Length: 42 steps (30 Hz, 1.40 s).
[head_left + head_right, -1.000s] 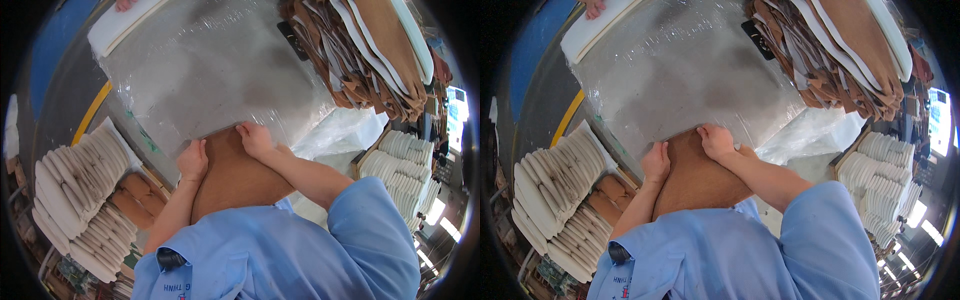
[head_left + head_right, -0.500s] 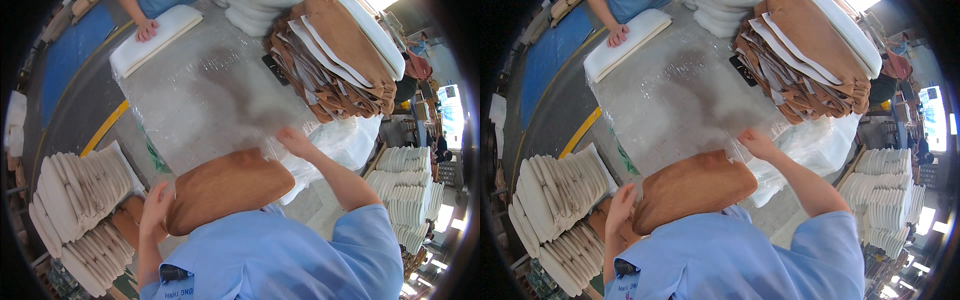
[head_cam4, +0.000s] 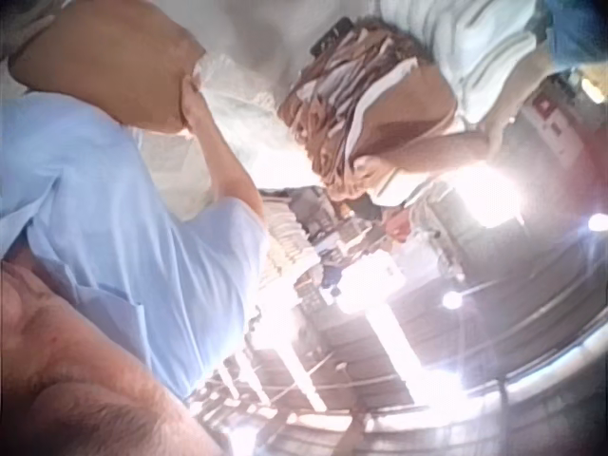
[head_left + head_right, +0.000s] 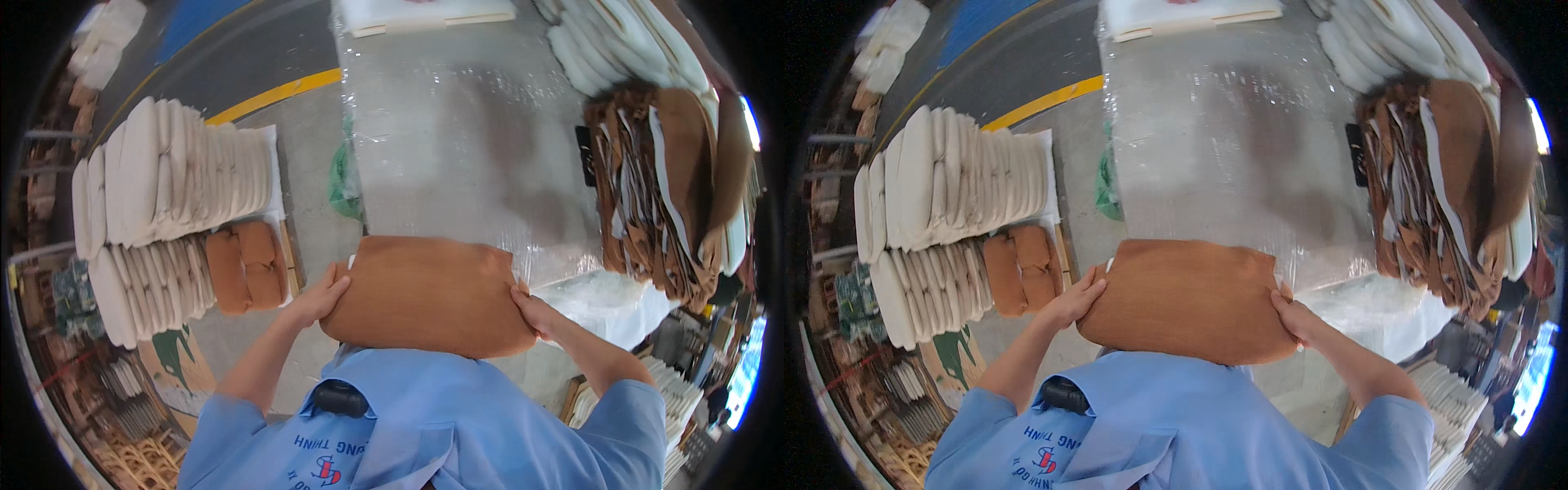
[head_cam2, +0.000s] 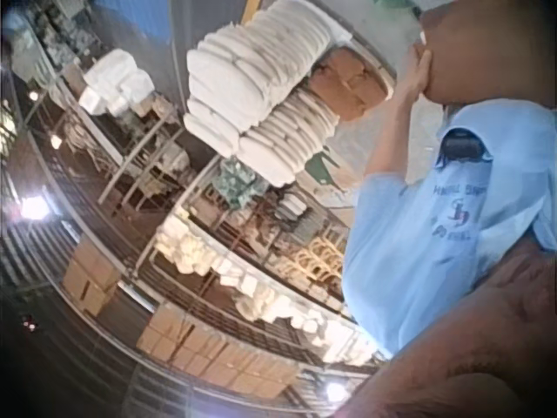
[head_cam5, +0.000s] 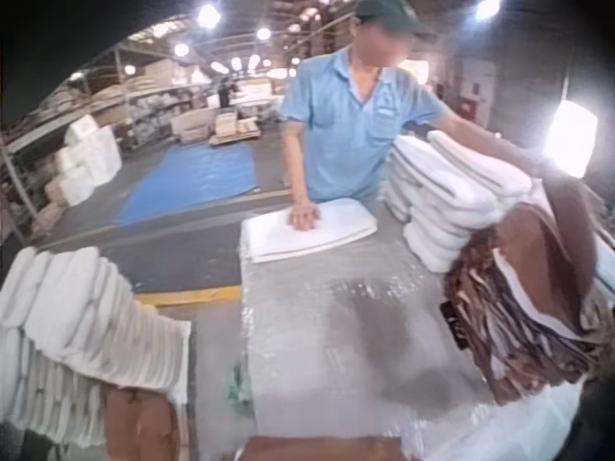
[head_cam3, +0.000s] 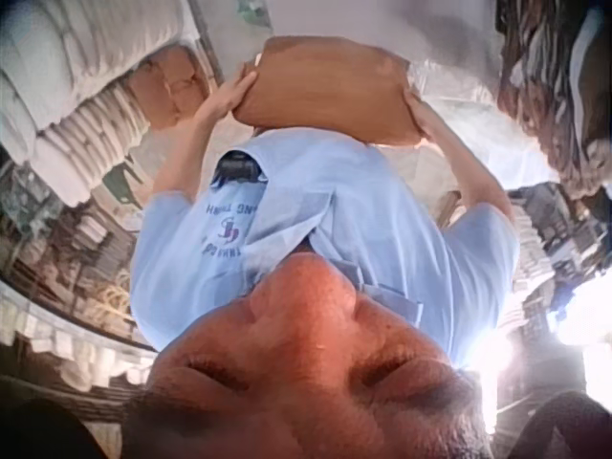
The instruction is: The person inserts white foam cushions into brown fabric covers at a work table. They repeatedly pick up a foam piece, slide it into a cover, adjust the edges, and place the finished unit on a stack. A coworker performs similar actions across the table.
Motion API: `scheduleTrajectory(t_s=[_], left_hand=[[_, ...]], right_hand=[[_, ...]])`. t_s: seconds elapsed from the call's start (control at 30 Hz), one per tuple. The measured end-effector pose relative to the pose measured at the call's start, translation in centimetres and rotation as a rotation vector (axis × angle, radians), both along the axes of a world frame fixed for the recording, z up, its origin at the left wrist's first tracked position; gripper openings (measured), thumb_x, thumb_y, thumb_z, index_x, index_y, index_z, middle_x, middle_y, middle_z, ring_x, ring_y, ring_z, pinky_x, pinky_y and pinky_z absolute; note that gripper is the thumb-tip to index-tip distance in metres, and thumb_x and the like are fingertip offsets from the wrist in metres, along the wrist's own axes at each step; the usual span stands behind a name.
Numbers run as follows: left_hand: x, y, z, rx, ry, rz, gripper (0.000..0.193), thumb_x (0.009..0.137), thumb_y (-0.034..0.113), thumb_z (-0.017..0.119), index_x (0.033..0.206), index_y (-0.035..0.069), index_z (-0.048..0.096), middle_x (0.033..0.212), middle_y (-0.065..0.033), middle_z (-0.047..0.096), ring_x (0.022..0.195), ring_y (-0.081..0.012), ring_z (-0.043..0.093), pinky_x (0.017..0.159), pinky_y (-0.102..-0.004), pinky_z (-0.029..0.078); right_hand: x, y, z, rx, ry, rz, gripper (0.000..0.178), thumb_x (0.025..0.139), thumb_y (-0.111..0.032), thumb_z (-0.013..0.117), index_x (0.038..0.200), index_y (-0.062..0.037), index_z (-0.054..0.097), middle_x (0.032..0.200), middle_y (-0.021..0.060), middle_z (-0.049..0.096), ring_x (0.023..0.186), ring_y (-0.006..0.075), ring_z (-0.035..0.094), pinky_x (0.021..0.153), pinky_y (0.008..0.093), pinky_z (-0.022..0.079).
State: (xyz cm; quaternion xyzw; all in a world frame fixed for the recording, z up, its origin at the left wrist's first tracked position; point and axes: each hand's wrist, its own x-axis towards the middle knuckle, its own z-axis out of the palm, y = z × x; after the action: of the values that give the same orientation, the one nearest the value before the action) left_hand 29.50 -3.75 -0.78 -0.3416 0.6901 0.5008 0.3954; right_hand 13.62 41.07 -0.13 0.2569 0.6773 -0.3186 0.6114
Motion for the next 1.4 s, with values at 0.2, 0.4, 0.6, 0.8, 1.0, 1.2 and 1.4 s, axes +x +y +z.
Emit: scheduleTrajectory(t_s=[0.2, 0.4, 0.6, 0.8, 1.0, 1.2, 1.4], left_hand=[[-1.1, -0.6, -6.0, 0.191, 0.054, 0.303, 0.07, 0.112, 0.05, 0.042, 0.155, -0.005, 0.043, 0.151, -0.0196, 0.056, 0.133, -0.0285, 0.058, 0.115, -0.0399, 0.043], [-5.2, -2.1, 0.9, 0.434, 0.107, 0.638, 0.071, 0.111, 0.057, 0.042, 0.153, 0.0, 0.049, 0.149, -0.0142, 0.059, 0.13, -0.0218, 0.061, 0.109, -0.0375, 0.047], [-12.5, 5.0, 14.2, 0.971, 0.902, 0.642, 0.077, 0.106, 0.062, 0.052, 0.157, 0.006, 0.04, 0.154, -0.0068, 0.053, 0.139, -0.0173, 0.053, 0.112, -0.0412, 0.045], [-12.5, 16.8, 15.0, 0.349, 1.246, 0.44, 0.085, 0.086, 0.024, 0.086, 0.153, -0.001, 0.039, 0.141, -0.015, 0.06, 0.128, -0.0243, 0.059, 0.11, -0.0391, 0.047], [-16.0, 9.9, 17.8, 0.19, 1.057, -0.086, 0.07, 0.086, 0.015, 0.08, 0.146, -0.001, 0.049, 0.133, -0.0202, 0.068, 0.122, -0.0293, 0.067, 0.105, -0.0398, 0.051], [-14.1, 8.8, 21.3, -0.214, 0.837, -1.027, 0.076, 0.087, 0.027, 0.077, 0.15, -0.001, 0.045, 0.137, -0.0278, 0.063, 0.122, -0.0429, 0.065, 0.103, -0.0473, 0.053], [-12.7, 9.5, 12.6, 0.027, 0.623, -1.502, 0.087, 0.089, 0.041, 0.074, 0.158, 0.001, 0.038, 0.151, -0.027, 0.054, 0.133, -0.0428, 0.058, 0.11, -0.046, 0.049]], right_hand=[[0.2, -0.1, -3.3, -0.043, 0.086, -0.315, 0.081, 0.108, -0.064, 0.046, 0.15, 0.0056, 0.05, 0.143, 0.0183, 0.063, 0.126, 0.0263, 0.065, 0.105, 0.0407, 0.054], [3.1, 1.3, -2.0, -0.32, 0.217, -0.501, 0.081, 0.104, -0.065, 0.053, 0.15, 0.002, 0.051, 0.148, 0.0189, 0.06, 0.133, 0.029, 0.062, 0.111, 0.0444, 0.051], [4.7, -2.9, 0.0, -0.93, 0.485, -0.858, 0.079, 0.108, -0.065, 0.042, 0.163, -0.0098, 0.034, 0.165, 0.0133, 0.043, 0.146, 0.0309, 0.049, 0.117, 0.0493, 0.046], [7.3, -11.0, -0.7, -0.943, 0.545, -1.064, 0.083, 0.105, -0.073, 0.033, 0.162, -0.0133, 0.033, 0.16, 0.0127, 0.046, 0.142, 0.0336, 0.052, 0.11, 0.0522, 0.051], [9.4, -6.8, 0.2, -0.319, 0.691, 0.042, 0.031, 0.104, -0.028, 0.069, 0.128, -0.0073, 0.065, 0.103, 0.0037, 0.071, 0.088, 0.0159, 0.07, 0.074, 0.0333, 0.058], [7.2, -3.1, 7.0, -0.656, 1.129, -1.16, 0.063, 0.11, -0.044, 0.056, 0.161, -0.0147, 0.034, 0.145, 0.0087, 0.053, 0.126, 0.0213, 0.056, 0.093, 0.0419, 0.055], [10.9, -7.7, 6.7, -0.011, 1.255, -0.594, 0.052, 0.1, -0.036, 0.071, 0.144, -0.0105, 0.058, 0.142, 0.0184, 0.055, 0.129, 0.0314, 0.056, 0.101, 0.0428, 0.052]])
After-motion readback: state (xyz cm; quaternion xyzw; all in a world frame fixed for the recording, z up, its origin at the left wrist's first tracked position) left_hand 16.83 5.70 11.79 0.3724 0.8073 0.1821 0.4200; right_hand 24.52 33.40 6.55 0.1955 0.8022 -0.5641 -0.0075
